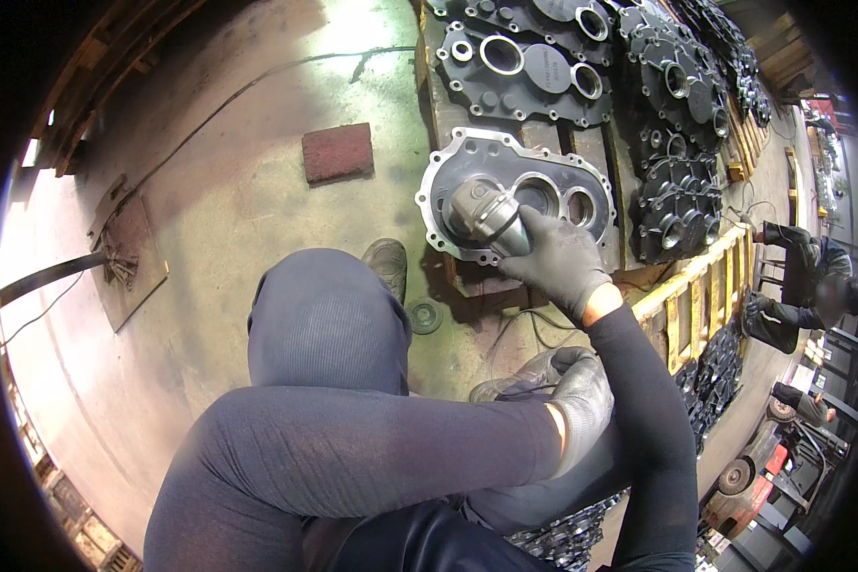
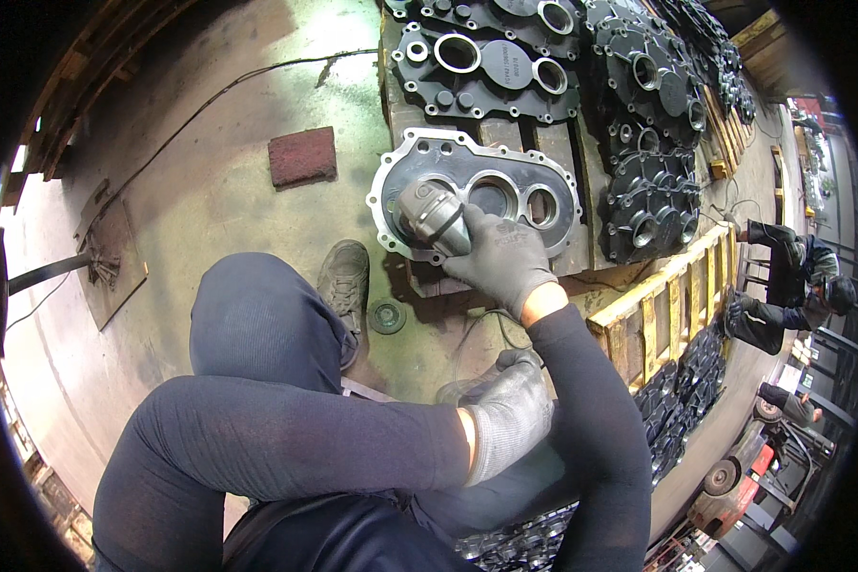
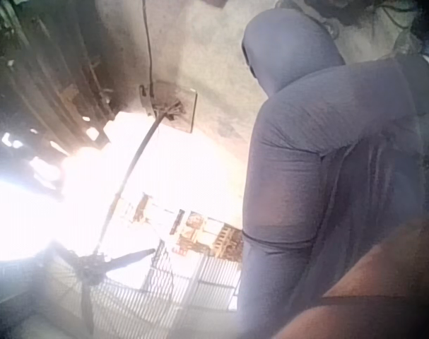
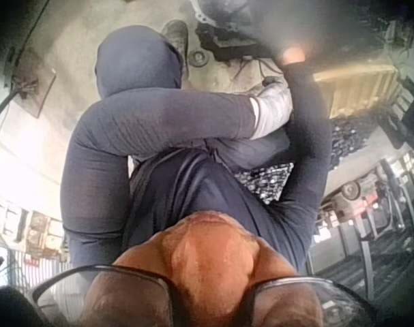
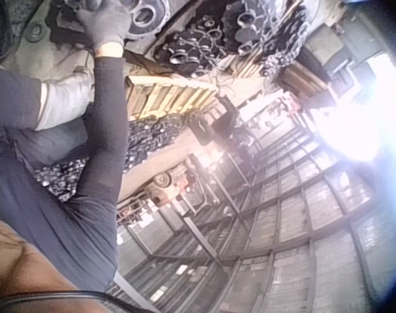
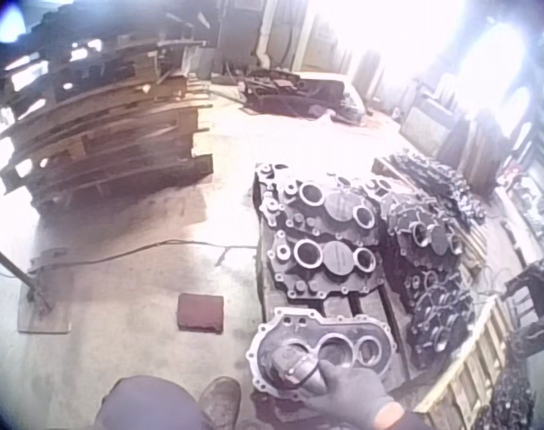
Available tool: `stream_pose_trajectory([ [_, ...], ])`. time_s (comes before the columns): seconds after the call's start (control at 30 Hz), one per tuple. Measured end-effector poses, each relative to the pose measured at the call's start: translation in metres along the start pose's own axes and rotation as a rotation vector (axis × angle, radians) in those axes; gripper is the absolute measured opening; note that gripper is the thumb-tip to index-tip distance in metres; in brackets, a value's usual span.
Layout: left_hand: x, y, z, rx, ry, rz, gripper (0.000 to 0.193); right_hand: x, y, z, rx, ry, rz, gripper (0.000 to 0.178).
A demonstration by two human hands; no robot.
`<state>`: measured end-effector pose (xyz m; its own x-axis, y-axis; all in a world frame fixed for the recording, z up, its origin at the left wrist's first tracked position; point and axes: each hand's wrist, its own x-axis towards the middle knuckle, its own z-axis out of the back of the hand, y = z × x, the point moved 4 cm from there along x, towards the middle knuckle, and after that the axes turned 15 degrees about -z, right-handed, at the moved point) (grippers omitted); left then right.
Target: The person sits on the floor and uses an angle grinder to smooth the edges of metal engine parts. They handle each part individually, grinding the edges and then placing it aside before picking up the next one.
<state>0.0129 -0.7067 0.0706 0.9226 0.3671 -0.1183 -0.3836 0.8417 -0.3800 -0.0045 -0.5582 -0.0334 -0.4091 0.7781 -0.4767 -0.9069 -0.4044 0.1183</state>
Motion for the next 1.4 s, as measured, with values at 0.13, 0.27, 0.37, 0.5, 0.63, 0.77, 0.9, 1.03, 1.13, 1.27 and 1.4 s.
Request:
stream_pose_trajectory([
  [0.13, 0.011, 0.0, -0.004, -0.089, 0.071, -0.04, 0.027, -0.011, 0.003, -0.003, -0.06, 0.0, 0.094, 0.062],
  [0.27, 0.017, -0.005, -0.014, -0.091, 0.028, -0.007, 0.027, -0.026, -0.001, -0.007, -0.04, -0.061, 0.136, 0.058],
  [0.37, 0.014, -0.003, -0.012, -0.051, 0.014, -0.027, 0.027, -0.03, -0.018, -0.01, -0.053, -0.027, 0.077, 0.058],
  [0.5, 0.018, -0.006, -0.013, -0.031, 0.032, -0.012, 0.026, -0.033, -0.038, -0.009, -0.061, -0.031, 0.055, 0.06],
  [0.63, 0.016, -0.007, -0.015, -0.034, 0.098, -0.032, 0.027, -0.029, -0.049, -0.009, -0.087, -0.106, 0.102, 0.065],
  [0.77, 0.026, -0.007, -0.017, -0.057, 0.1, -0.052, 0.027, -0.03, -0.075, -0.004, -0.122, -0.176, 0.051, 0.068],
  [0.9, 0.035, -0.008, -0.026, -0.075, 0.124, -0.086, 0.027, -0.034, -0.081, -0.01, -0.066, -0.194, 0.08, 0.073],
  [1.03, 0.037, -0.005, -0.024, -0.142, 0.212, -0.127, 0.027, -0.036, -0.064, -0.017, -0.041, -0.188, 0.141, 0.079],
  [1.13, 0.036, -0.009, -0.027, -0.047, 0.142, -0.039, 0.025, -0.035, -0.049, -0.019, -0.074, -0.201, 0.192, 0.083],
  [1.27, 0.04, -0.009, -0.03, 0.043, 0.048, -0.038, 0.022, -0.036, -0.048, -0.02, -0.172, -0.164, 0.2, 0.086],
  [1.4, 0.043, -0.007, -0.032, -0.026, 0.101, -0.031, 0.021, -0.037, -0.052, -0.019, -0.18, -0.118, 0.183, 0.083],
])
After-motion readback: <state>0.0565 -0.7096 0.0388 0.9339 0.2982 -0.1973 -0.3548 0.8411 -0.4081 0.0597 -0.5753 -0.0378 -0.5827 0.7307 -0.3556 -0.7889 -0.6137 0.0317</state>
